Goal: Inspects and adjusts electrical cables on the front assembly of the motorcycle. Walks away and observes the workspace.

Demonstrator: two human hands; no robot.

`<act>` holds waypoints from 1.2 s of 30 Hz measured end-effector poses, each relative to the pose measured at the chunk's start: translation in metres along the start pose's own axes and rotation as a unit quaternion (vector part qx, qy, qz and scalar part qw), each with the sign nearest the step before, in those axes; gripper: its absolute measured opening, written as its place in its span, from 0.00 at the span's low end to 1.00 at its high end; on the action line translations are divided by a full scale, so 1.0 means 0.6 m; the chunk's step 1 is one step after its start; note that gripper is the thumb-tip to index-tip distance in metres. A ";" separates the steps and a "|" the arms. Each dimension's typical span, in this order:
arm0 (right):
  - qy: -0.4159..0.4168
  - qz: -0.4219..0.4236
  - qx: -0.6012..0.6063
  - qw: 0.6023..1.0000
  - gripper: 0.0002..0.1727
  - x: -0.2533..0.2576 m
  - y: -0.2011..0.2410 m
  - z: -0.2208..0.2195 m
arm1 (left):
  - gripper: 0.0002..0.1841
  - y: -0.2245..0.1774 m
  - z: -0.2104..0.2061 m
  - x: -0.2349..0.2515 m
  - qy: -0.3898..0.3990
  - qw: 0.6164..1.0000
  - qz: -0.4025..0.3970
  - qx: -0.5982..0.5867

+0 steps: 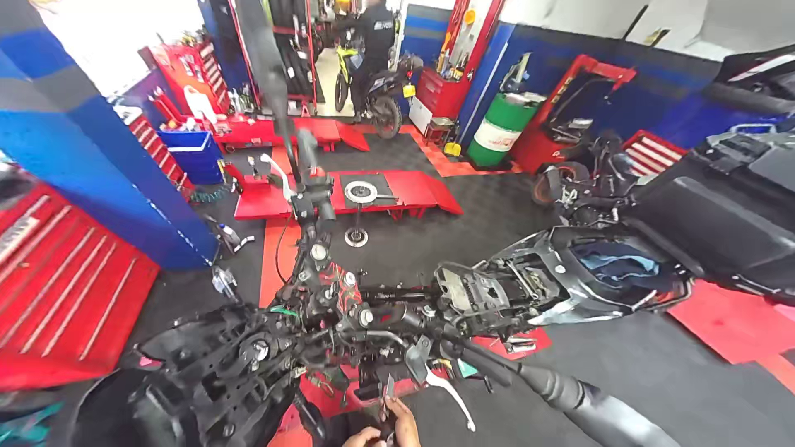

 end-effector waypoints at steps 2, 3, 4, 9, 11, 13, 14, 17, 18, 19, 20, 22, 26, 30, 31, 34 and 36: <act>0.017 0.008 -0.039 0.999 0.15 -0.025 0.007 -0.007 | 0.22 -0.087 0.006 -0.042 0.031 0.997 0.063 0.041; 0.023 0.003 -0.054 0.998 0.15 -0.036 0.008 -0.003 | 0.24 -0.090 0.010 -0.051 0.052 0.994 0.075 0.061; 0.024 -0.014 -0.060 0.998 0.15 -0.052 -0.002 0.009 | 0.27 -0.076 0.008 -0.066 0.064 0.993 0.081 0.065; 0.006 -0.017 0.009 1.000 0.15 -0.009 -0.005 0.023 | 0.23 -0.041 0.081 -0.070 -0.124 0.991 0.023 -0.049; -0.038 -0.009 -0.012 0.999 0.14 -0.020 -0.012 0.045 | 0.21 -0.040 0.099 -0.073 -0.178 0.965 0.002 -0.194; -0.066 -0.001 -0.030 0.997 0.12 -0.018 -0.014 0.058 | 0.21 -0.026 0.118 -0.047 -0.221 0.939 -0.011 -0.264; -0.072 0.001 -0.039 0.997 0.12 -0.019 -0.015 0.067 | 0.21 -0.020 0.121 -0.035 -0.228 0.930 -0.011 -0.287; -0.080 0.007 -0.055 0.995 0.12 -0.025 -0.015 0.092 | 0.18 -0.021 0.115 -0.004 -0.254 0.905 -0.010 -0.340; -0.082 0.008 -0.056 0.995 0.12 -0.028 -0.014 0.100 | 0.18 -0.026 0.110 0.003 -0.264 0.899 -0.011 -0.351; -0.085 0.008 -0.050 0.995 0.12 -0.030 -0.014 0.107 | 0.18 -0.029 0.106 0.010 -0.272 0.892 -0.011 -0.360; -0.089 0.009 -0.045 0.995 0.12 -0.031 -0.014 0.114 | 0.18 -0.032 0.102 0.016 -0.280 0.885 -0.010 -0.372; -0.096 0.009 -0.039 0.995 0.12 -0.031 -0.016 0.124 | 0.15 -0.036 0.099 0.028 -0.306 0.861 0.001 -0.406; -0.107 0.000 -0.066 0.992 0.13 -0.040 -0.022 0.137 | 0.13 -0.042 0.086 0.039 -0.332 0.828 0.039 -0.450; -0.099 0.024 -0.059 0.993 0.13 -0.024 -0.014 0.138 | 0.10 -0.046 0.094 0.060 -0.280 0.805 -0.004 -0.523; -0.103 0.021 -0.056 0.993 0.13 -0.021 -0.015 0.138 | 0.09 -0.039 0.097 0.064 -0.265 0.796 -0.012 -0.544; -0.118 0.005 -0.064 0.991 0.13 -0.018 -0.022 0.136 | 0.11 -0.006 0.099 0.060 -0.206 0.793 -0.037 -0.572; -0.109 0.007 -0.064 0.992 0.13 -0.010 -0.019 0.133 | 0.13 0.014 0.102 0.050 -0.148 0.801 -0.068 -0.576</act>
Point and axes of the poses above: each hand's wrist, its own x-axis towards the middle knuckle, its own z-axis out of the back of the hand, y = z × x, the point moved 1 cm from there along x, towards the middle knuckle, and after that the axes turned 1 degree about y, right-handed, at the moved point
